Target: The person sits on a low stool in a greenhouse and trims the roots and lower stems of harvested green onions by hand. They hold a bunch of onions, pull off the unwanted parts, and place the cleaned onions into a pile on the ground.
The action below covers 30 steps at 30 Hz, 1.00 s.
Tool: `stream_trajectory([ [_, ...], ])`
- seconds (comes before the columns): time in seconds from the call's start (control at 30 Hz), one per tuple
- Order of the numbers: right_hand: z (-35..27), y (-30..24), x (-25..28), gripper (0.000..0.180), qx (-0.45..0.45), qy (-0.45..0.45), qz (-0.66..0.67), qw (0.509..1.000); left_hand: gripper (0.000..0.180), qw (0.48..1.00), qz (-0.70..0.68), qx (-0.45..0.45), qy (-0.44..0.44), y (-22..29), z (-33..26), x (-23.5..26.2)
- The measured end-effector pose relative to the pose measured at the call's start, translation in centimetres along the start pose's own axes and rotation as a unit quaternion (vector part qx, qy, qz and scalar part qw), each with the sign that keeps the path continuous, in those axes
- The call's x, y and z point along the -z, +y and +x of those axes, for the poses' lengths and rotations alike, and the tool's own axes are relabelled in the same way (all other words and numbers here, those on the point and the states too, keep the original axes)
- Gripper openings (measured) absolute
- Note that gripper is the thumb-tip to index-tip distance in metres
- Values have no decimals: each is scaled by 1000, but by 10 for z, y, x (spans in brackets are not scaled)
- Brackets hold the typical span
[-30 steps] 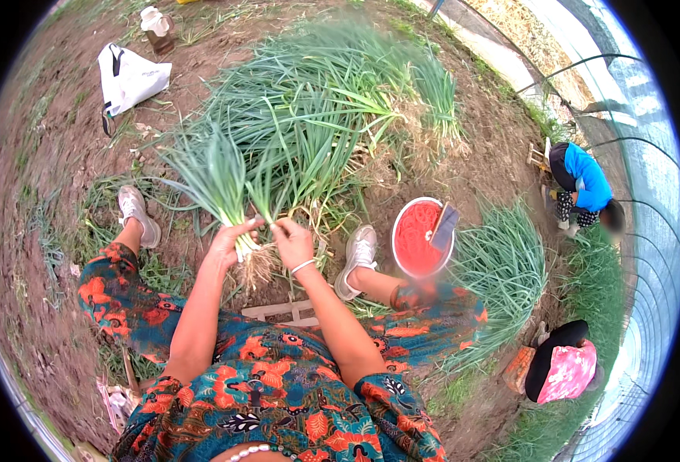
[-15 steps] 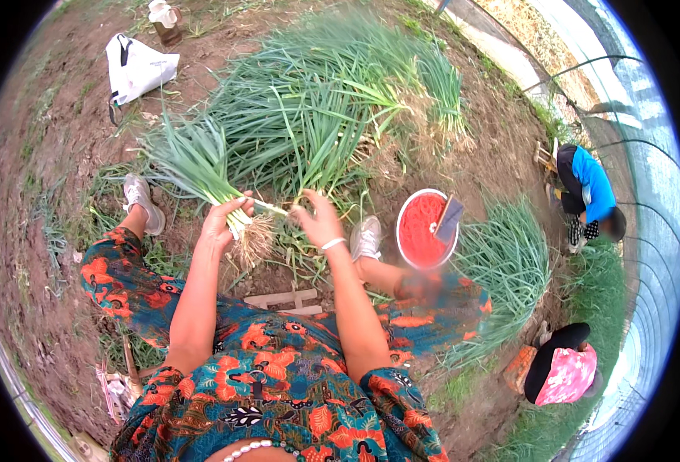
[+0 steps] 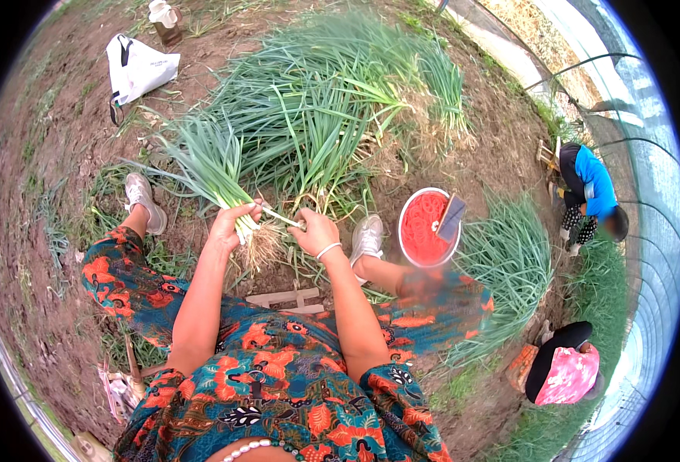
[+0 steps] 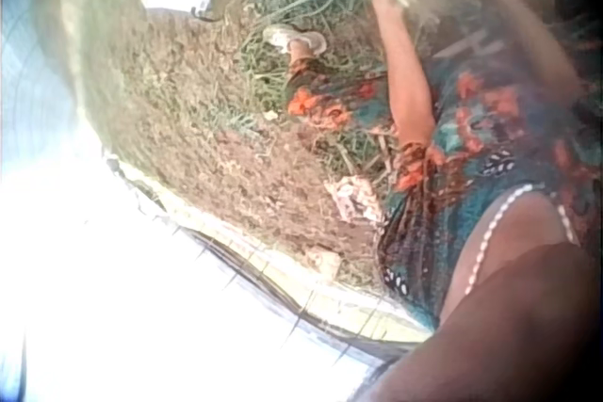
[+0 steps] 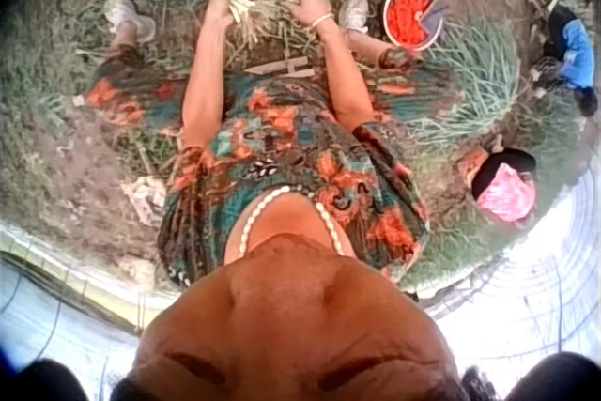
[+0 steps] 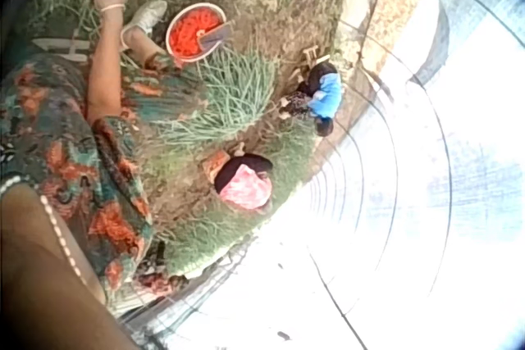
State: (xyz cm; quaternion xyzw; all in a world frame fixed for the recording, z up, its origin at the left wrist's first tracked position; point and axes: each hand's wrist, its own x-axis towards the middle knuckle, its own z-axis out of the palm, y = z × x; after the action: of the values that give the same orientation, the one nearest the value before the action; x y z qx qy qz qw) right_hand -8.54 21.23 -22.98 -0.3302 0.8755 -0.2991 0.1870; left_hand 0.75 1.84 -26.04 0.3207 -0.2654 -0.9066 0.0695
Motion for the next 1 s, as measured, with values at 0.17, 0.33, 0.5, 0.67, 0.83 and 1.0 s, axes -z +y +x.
stream_trajectory([
  [0.17,0,-13,-13,15,111,118,6,987,25,997,-70,24,13,-4,5,3],
  [0.33,0,-14,-17,19,51,98,108,988,23,997,-57,21,42,-3,6,6],
  [0.5,1,-13,-33,29,-5,131,190,973,19,997,-42,3,63,-6,4,2],
  [0.67,5,0,-33,23,-94,227,278,929,17,998,-37,-8,59,-5,4,4],
  [0.83,10,9,-7,24,-18,212,260,942,18,997,-44,-23,67,2,6,9],
  [1.0,8,-17,-20,20,133,150,1,980,21,997,-64,18,42,-8,3,3],
])
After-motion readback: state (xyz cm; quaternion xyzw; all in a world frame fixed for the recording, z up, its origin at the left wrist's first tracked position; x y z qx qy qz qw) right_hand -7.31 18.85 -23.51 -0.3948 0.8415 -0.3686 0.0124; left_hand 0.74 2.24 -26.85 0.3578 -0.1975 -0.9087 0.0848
